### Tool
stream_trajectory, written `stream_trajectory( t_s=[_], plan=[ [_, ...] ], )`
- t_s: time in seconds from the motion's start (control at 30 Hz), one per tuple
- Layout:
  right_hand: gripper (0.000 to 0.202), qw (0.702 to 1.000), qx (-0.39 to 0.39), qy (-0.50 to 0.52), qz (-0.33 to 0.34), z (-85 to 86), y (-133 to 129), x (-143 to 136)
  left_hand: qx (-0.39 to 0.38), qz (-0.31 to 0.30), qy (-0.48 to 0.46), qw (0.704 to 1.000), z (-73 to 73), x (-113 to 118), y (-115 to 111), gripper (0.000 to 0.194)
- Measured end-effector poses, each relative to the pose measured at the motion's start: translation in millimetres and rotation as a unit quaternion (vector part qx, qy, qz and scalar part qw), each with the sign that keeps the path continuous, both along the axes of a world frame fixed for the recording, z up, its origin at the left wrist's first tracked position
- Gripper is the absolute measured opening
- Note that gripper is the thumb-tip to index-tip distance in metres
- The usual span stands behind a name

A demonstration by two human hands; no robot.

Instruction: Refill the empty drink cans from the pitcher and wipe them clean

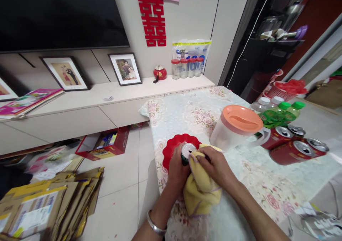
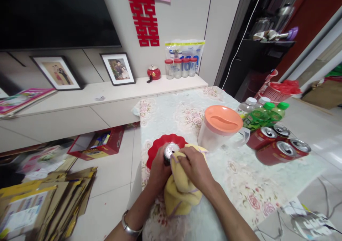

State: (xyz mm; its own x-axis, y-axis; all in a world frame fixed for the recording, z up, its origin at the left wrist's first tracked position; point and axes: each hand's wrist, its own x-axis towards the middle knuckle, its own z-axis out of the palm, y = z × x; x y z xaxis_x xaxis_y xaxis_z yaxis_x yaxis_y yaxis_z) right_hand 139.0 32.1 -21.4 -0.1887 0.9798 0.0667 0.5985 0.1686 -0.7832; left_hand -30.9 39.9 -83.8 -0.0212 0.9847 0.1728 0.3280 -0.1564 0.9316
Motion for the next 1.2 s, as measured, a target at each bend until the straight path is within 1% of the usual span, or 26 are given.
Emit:
stream_trajectory(
  t_s=[0.07,0.17,0.23,0.33,0.4,0.47,0.53,0.63,0.7,0.73,0.8,0.87,0.93,1.0,1.07,1.2],
  plan=[
    [0.021,0.998,-0.029,0.048,-0.018,-4.7,-4.7,8.0,-0.004,0.004,0.005,1.000,-0.2,-0.2,1.4,0.057],
    [0.024,0.986,-0.069,0.123,-0.086,-17.8,-12.7,16.4,-0.016,0.007,0.012,1.000,-0.2,-1.4,3.5,0.065],
    [0.031,0.969,-0.091,0.182,-0.142,-27.5,-19.1,17.6,-0.025,0.006,0.012,1.000,-0.3,-2.7,4.3,0.066],
    [0.040,0.931,-0.116,0.275,-0.208,-36.5,-28.0,14.0,-0.033,0.000,-0.007,0.999,0.0,-4.7,5.4,0.066],
    [0.046,0.906,-0.118,0.330,-0.237,-37.2,-31.9,10.5,-0.036,-0.007,-0.028,0.999,2.5,-5.7,6.3,0.065],
    [0.050,0.885,-0.109,0.372,-0.259,-34.9,-34.1,7.1,-0.034,-0.010,-0.042,0.998,8.3,-6.0,6.6,0.063],
    [0.052,0.869,-0.094,0.403,-0.271,-31.2,-35.3,3.3,-0.026,-0.010,-0.047,0.998,17.6,-5.1,5.3,0.062],
    [0.052,0.856,-0.068,0.434,-0.272,-26.8,-38.5,-6.6,-0.013,-0.024,-0.069,0.997,33.6,-0.8,-0.6,0.059],
    [0.051,0.854,-0.049,0.444,-0.267,-26.4,-43.6,-16.4,0.003,-0.036,-0.093,0.995,42.2,3.5,-6.8,0.057],
    [0.050,0.860,-0.027,0.437,-0.262,-27.1,-47.1,-21.9,0.015,-0.038,-0.103,0.994,45.2,5.6,-10.3,0.056],
    [0.046,0.886,0.045,0.392,-0.244,-29.9,-55.4,-32.6,0.033,-0.045,-0.116,0.992,48.8,9.2,-18.0,0.055],
    [0.044,0.914,0.125,0.324,-0.208,-33.2,-63.7,-41.0,0.042,-0.048,-0.132,0.989,50.5,11.5,-26.4,0.052],
    [0.045,0.929,0.166,0.280,-0.177,-34.5,-69.9,-46.2,0.044,-0.055,-0.136,0.988,52.7,12.7,-35.5,0.049],
    [0.046,0.930,0.173,0.276,-0.169,-32.6,-73.1,-48.5,0.042,-0.064,-0.120,0.990,57.3,13.9,-44.8,0.049],
    [0.049,0.923,0.159,0.299,-0.183,-27.8,-74.3,-48.9,0.020,-0.077,-0.110,0.991,64.2,15.7,-53.7,0.053],
    [0.055,0.897,0.092,0.367,-0.227,-14.0,-76.2,-47.2,-0.037,-0.094,-0.126,0.987,76.6,21.7,-67.7,0.058]
  ],
)
